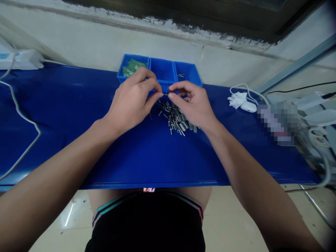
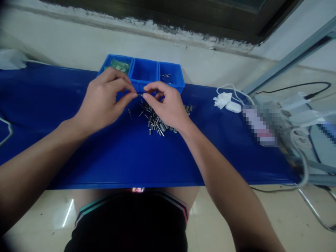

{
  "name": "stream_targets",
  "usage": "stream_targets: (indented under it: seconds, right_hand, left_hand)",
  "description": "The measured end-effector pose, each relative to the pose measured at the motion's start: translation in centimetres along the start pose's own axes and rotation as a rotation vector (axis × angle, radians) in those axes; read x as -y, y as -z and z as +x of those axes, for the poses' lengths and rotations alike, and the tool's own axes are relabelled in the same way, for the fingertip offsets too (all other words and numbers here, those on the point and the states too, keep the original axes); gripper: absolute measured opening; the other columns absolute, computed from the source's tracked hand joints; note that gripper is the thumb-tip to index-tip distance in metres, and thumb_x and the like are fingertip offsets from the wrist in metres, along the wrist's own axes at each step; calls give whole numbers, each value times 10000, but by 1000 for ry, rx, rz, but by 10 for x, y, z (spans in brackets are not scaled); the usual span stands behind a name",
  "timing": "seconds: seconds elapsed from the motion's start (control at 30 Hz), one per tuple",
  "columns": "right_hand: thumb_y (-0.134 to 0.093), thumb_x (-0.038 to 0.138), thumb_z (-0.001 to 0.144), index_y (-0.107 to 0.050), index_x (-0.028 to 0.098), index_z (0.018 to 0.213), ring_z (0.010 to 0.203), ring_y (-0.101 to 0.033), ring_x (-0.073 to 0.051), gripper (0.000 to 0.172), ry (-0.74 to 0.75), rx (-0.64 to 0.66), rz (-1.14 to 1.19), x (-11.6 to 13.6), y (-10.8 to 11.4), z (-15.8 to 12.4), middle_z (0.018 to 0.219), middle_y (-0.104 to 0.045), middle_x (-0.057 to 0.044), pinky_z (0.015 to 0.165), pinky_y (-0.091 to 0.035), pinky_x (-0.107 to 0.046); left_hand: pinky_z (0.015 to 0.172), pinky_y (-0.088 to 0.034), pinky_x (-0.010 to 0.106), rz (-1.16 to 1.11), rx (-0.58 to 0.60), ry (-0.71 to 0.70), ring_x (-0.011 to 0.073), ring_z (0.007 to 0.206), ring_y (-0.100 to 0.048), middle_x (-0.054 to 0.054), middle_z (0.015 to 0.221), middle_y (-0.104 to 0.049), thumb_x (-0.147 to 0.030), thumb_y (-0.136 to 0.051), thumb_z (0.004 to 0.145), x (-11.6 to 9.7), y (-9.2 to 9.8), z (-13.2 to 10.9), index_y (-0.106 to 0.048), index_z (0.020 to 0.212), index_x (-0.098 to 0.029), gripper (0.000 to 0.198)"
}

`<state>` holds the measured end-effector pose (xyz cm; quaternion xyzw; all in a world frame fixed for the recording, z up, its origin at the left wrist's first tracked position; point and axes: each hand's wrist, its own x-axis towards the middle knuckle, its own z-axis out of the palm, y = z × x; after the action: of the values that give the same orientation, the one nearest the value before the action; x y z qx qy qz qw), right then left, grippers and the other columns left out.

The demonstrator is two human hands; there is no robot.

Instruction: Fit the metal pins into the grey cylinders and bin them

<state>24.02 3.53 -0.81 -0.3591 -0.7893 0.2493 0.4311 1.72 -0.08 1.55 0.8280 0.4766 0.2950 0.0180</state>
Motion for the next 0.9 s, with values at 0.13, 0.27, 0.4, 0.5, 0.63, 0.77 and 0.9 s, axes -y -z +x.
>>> stream_targets:
  seconds: [0.13,0.27,0.4,0.5,0.63,0.77,0.9]
  right_hand:
    - [-710,284,930,-705,270,1228,931,-662,-196,299,75,-50,-88,7,-5,-4,1116,-726,-39,817,-563,-359]
    - [-683,244,938,-704,266,1226,992,-681,-223,290,137,-25,-148,12,-7,-7,1090,-735,-48,918,-579,-416]
    - [-642,265,970,-699,272,1250,1049,-690,-244,286,162,20,-164,12,-8,-8,1161,-738,-60,969,-578,-455]
    - [-635,336,997,-706,281,1238,1091,-697,-254,257,137,-15,-92,13,-4,-6,1179,-738,-56,960,-579,-451]
    - [-678,503,981,-696,296,1197,1045,-706,-235,300,14,-186,92,9,17,5,1106,-752,-58,889,-573,-393]
    - [-699,661,904,-638,332,1114,991,-686,-220,395,-145,-317,276,-4,48,15,1068,-748,-51,771,-530,-362]
    - [-586,674,954,-563,316,875,822,-649,-202,368,-280,-305,422,-20,70,20,751,-618,-13,633,-451,-327]
  left_hand:
    - [1061,-509,464,4,-12,-8,281,1258,-569,70,1355,-616,-440,-456,1095,0,0,0,-681,1159,-259,296]
    - [1056,-501,459,-11,0,-7,290,1261,-580,82,1351,-617,-458,-449,1100,-4,-2,0,-680,1133,-252,311]
    - [1040,-508,464,-38,13,4,312,1288,-578,93,1329,-636,-514,-426,1097,-8,-3,-1,-680,1150,-276,351]
    - [1031,-510,451,-59,-3,17,309,1274,-592,94,1295,-662,-556,-387,1098,-7,-1,0,-689,1172,-289,411]
    - [1033,-505,447,-27,100,-17,318,1225,-628,94,1210,-698,-533,-421,1083,0,-1,0,-719,1150,-259,410]
    - [1036,-503,487,38,293,-66,358,1214,-635,117,1285,-676,-529,-520,1038,9,-7,-2,-716,1229,-215,416]
    - [972,-530,473,53,403,-92,353,1182,-642,113,1307,-668,-524,-555,1022,13,-12,-4,-709,1249,-232,401]
